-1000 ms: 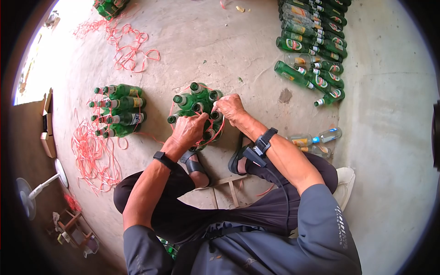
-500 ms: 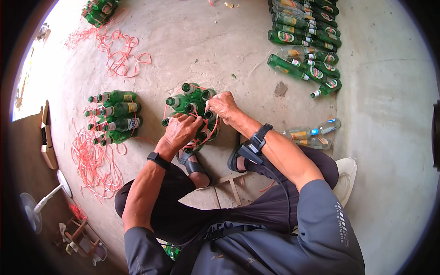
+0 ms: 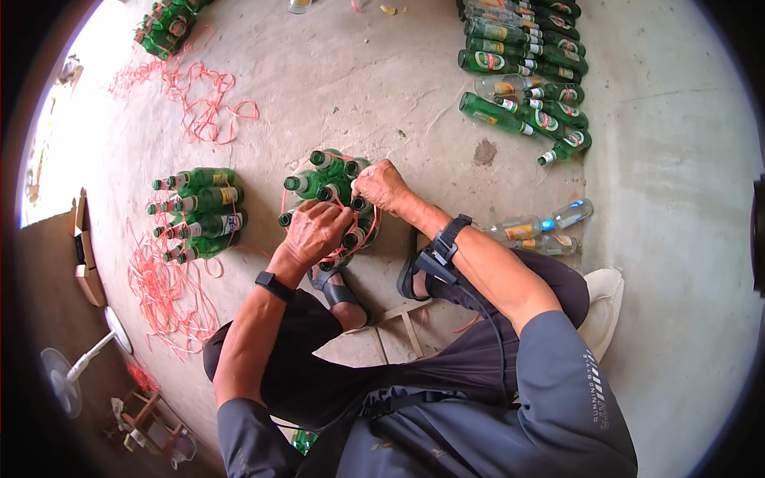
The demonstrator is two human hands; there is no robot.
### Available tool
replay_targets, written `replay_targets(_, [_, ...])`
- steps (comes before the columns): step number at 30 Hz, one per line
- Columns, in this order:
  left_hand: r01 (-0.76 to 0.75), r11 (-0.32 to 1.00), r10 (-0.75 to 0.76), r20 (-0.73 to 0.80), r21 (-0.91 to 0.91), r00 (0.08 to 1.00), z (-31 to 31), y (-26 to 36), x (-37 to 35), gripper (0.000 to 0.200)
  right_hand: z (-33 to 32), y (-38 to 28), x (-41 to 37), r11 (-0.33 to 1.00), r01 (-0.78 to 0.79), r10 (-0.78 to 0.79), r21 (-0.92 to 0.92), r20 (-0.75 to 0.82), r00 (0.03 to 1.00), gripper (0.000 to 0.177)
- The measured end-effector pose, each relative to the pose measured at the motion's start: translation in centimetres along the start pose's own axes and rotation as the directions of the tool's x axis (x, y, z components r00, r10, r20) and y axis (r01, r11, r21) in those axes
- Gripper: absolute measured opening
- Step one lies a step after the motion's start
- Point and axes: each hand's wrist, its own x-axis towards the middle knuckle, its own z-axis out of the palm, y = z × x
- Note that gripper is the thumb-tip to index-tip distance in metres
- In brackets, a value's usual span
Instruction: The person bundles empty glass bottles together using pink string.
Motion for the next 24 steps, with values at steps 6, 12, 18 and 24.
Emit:
replay_targets(6, [0.103,0.986,-0.118,0.115,0.129,0.986,-0.3,-0.5,0.3,0.02,-0.6,-1.2,-0.1,0.993,-0.101,0.1,0.053,0.023,0.995,0.017])
replay_targets(12, [0.158,0.984,-0.174,0.255,0.081,0.951,-0.5,-0.6,0.7,0.014,0.4,-0.1,-0.1,0.994,-0.044,0.038,-0.104,-0.064,0.997,0.017])
replay_targets(18, [0.232,0.964,-0.196,0.248,-0.129,0.949,0.0,-1.4,0.9,0.011,0.9,0.1,0.8,0.916,-0.02,0.016,-0.402,-0.012,1.0,0.013])
replay_targets(24, [0.234,0.965,-0.184,0.328,-0.121,0.927,-0.7,-2.1,1.7,0.009,-0.6,-1.5,0.5,0.969,-0.106,0.113,-0.224,0.017,0.993,0.019])
